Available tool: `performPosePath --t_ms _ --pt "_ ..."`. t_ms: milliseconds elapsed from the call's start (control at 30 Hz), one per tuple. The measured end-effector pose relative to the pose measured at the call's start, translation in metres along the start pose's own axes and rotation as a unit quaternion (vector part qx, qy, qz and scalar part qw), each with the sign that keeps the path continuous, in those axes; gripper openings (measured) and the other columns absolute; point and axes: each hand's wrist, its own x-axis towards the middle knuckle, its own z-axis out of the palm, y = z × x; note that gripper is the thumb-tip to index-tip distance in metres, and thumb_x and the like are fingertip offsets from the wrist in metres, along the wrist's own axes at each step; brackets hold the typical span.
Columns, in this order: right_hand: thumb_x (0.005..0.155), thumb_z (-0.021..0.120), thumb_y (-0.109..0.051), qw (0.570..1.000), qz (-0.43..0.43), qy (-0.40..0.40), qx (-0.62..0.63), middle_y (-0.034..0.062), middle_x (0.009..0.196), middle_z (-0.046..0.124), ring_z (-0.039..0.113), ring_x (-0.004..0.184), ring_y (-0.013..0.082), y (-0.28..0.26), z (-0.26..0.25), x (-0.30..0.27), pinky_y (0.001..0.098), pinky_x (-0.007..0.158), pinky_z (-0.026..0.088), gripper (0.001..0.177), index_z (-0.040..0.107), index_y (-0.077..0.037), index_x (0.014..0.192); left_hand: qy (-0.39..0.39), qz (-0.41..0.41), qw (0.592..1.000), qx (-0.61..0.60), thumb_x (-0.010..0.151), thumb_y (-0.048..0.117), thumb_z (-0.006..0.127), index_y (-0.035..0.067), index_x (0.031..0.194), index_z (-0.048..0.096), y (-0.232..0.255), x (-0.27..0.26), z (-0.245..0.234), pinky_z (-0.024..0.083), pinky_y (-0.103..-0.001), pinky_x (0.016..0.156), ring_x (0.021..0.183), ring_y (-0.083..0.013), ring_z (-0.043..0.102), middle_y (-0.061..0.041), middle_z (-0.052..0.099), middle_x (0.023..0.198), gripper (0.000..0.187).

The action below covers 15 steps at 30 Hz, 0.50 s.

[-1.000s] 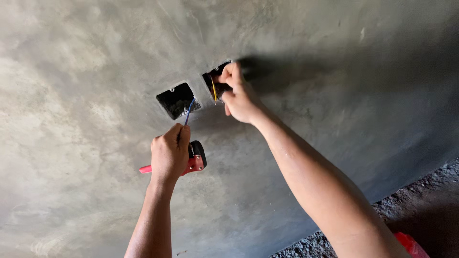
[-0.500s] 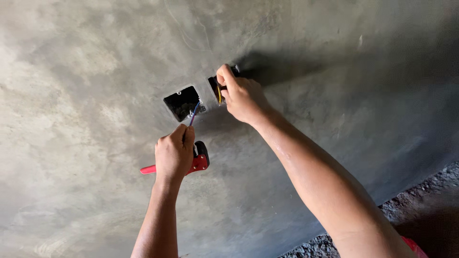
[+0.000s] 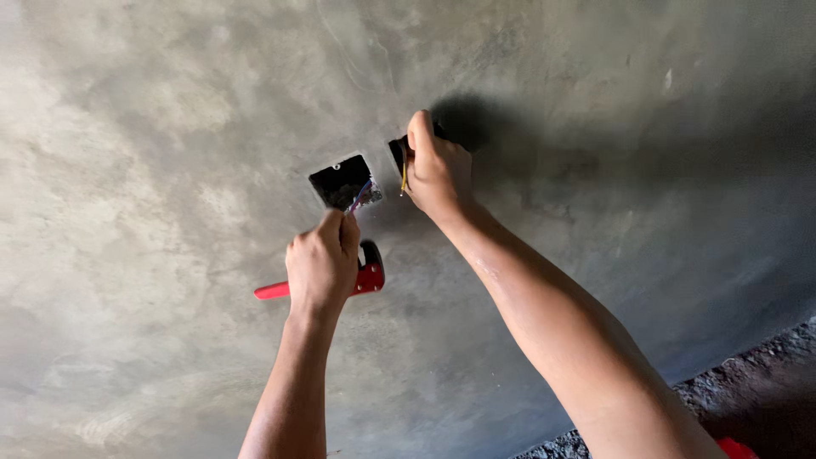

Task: The person works on electrical wiring inside wall boxes, using pliers to strip and cut wires. They then retrieve a white electrical outlet from a red bag and use a screwdriver to prepare the outlet for installation.

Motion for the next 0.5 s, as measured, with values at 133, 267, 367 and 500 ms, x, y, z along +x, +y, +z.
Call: performPosePath --t_ms 133,267,367,500 --pt "0.080 0.066 0.008 0.998 -0.039 -0.013 0.042 0.0111 0.070 0.056 0.064 0.064 0.0364 0.002 -0.012 0.003 0.0470 0.054 0.047 0.033 0.043 -0.007 0.097 0.020 0.011 1.000 -0.008 0.101 0.025 0.061 0.007 0.078 0.063 -0.008 0.006 -0.005 0.051 -0.048 0.053 0.052 -0.0376 0.063 -0.015 0.062 0.059 0.030" --pt "0.081 0.063 0.009 0.997 -0.073 -0.013 0.032 0.0100 0.071 0.059 0.065 0.065 0.0347 0.002 -0.014 0.005 0.0453 0.055 0.049 0.029 0.044 -0.007 0.098 0.051 0.046 0.996 -0.053 0.099 0.021 0.066 0.003 0.075 0.061 -0.009 -0.017 0.005 0.050 -0.046 0.052 0.053 -0.0373 0.061 -0.016 0.063 0.063 0.030" --pt "0.086 0.065 0.007 0.993 -0.117 0.012 0.005 0.0090 0.067 0.058 0.065 0.060 0.0312 0.002 -0.008 0.007 0.0432 0.053 0.050 0.026 0.047 -0.009 0.095 0.003 -0.017 0.997 -0.073 0.102 0.020 0.061 0.005 0.077 0.063 -0.018 -0.008 0.007 0.047 -0.042 0.046 0.044 -0.0303 0.061 -0.011 0.064 0.060 0.030" --pt "0.094 0.061 0.010 0.997 -0.071 -0.005 -0.003 0.0073 0.070 0.059 0.067 0.063 0.0282 0.002 0.001 0.003 0.0424 0.056 0.050 0.025 0.047 -0.009 0.101 0.024 -0.044 0.996 -0.073 0.101 0.019 0.064 0.003 0.073 0.062 -0.032 0.003 -0.008 0.046 -0.041 0.047 0.042 -0.0296 0.059 -0.013 0.060 0.053 0.032"
